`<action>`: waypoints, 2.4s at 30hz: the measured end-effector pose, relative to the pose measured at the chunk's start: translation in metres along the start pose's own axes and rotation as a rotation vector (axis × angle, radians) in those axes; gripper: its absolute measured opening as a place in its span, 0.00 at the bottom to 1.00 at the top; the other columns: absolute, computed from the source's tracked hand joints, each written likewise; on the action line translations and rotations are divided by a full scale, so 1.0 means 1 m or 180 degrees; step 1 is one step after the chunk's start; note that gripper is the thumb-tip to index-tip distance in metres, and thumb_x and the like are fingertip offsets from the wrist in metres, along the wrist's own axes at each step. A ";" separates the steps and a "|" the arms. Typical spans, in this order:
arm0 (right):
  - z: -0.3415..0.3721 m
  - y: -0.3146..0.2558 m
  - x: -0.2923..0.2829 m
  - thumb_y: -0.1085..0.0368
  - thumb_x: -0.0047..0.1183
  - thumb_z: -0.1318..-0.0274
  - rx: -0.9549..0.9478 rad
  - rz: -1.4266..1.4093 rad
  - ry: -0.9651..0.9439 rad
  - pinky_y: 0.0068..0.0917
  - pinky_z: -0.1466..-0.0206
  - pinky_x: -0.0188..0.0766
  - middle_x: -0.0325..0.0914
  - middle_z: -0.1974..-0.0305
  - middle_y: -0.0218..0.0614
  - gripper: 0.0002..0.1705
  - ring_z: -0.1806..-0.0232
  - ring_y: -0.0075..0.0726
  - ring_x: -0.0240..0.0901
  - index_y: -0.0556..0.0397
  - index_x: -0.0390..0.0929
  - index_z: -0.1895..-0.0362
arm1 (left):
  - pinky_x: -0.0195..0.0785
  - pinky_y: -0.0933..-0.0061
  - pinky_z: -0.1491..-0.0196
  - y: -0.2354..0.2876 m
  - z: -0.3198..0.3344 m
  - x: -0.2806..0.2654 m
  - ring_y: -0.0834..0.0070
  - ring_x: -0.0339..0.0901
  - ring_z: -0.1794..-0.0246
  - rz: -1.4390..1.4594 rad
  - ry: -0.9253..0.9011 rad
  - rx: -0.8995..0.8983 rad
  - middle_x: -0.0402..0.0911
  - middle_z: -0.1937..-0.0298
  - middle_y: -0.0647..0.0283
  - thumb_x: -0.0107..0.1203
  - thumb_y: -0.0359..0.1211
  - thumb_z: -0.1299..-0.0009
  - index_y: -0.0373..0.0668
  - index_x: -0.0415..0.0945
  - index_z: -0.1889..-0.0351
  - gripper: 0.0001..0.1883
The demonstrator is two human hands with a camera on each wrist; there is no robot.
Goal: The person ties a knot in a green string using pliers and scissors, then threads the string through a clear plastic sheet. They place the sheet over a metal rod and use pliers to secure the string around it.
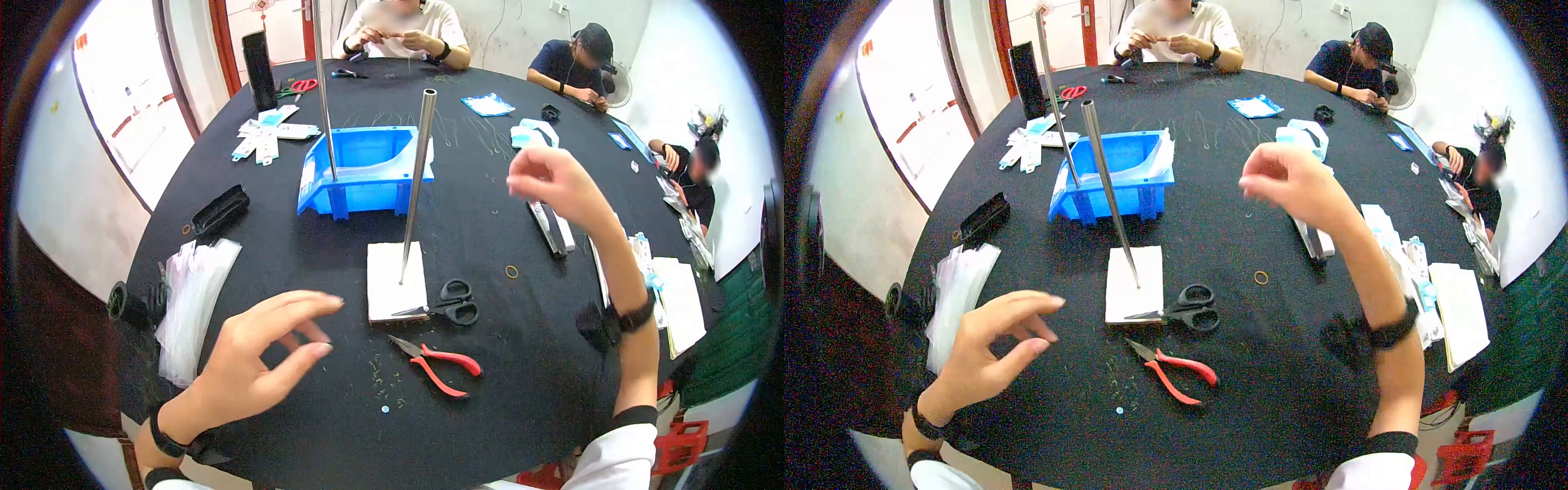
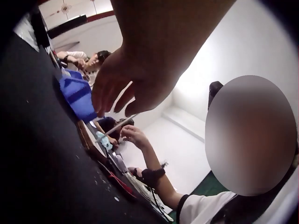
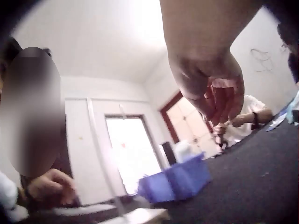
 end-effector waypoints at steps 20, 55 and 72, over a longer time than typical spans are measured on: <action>0.090 -0.049 0.185 0.58 0.49 0.39 0.1326 -0.3442 -0.2117 0.18 0.71 0.71 0.75 0.66 0.35 0.16 0.68 0.22 0.72 0.60 0.74 0.60 | 0.51 0.87 0.79 -0.021 -0.013 0.057 0.92 0.62 0.80 0.2425 -0.0012 -0.0724 0.75 0.76 0.70 0.53 0.29 0.32 0.33 0.79 0.65 0.08; 0.113 -0.113 0.150 0.72 0.59 0.61 -0.2212 0.0405 -0.0280 0.26 0.82 0.66 0.69 0.78 0.33 0.09 0.81 0.31 0.71 0.55 0.73 0.72 | 0.80 0.77 0.67 -0.010 -0.013 0.045 0.69 0.79 0.59 0.2896 -0.0042 -0.0664 0.76 0.52 0.46 0.47 0.27 0.31 0.29 0.76 0.56 0.11; 0.094 -0.104 0.133 0.73 0.54 0.61 -0.2172 0.0286 -0.0207 0.27 0.73 0.73 0.74 0.70 0.37 0.13 0.73 0.36 0.74 0.59 0.74 0.65 | 0.69 0.85 0.75 -0.027 -0.008 0.066 0.82 0.77 0.72 0.1920 -0.0691 -0.1117 0.80 0.69 0.60 0.53 0.28 0.34 0.35 0.79 0.61 0.08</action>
Point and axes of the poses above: each hand's wrist, its own z-axis away from the middle knuckle, its own x-axis out of the palm, y = z × x, the point moved 9 cm from there along -z, towards the middle knuckle
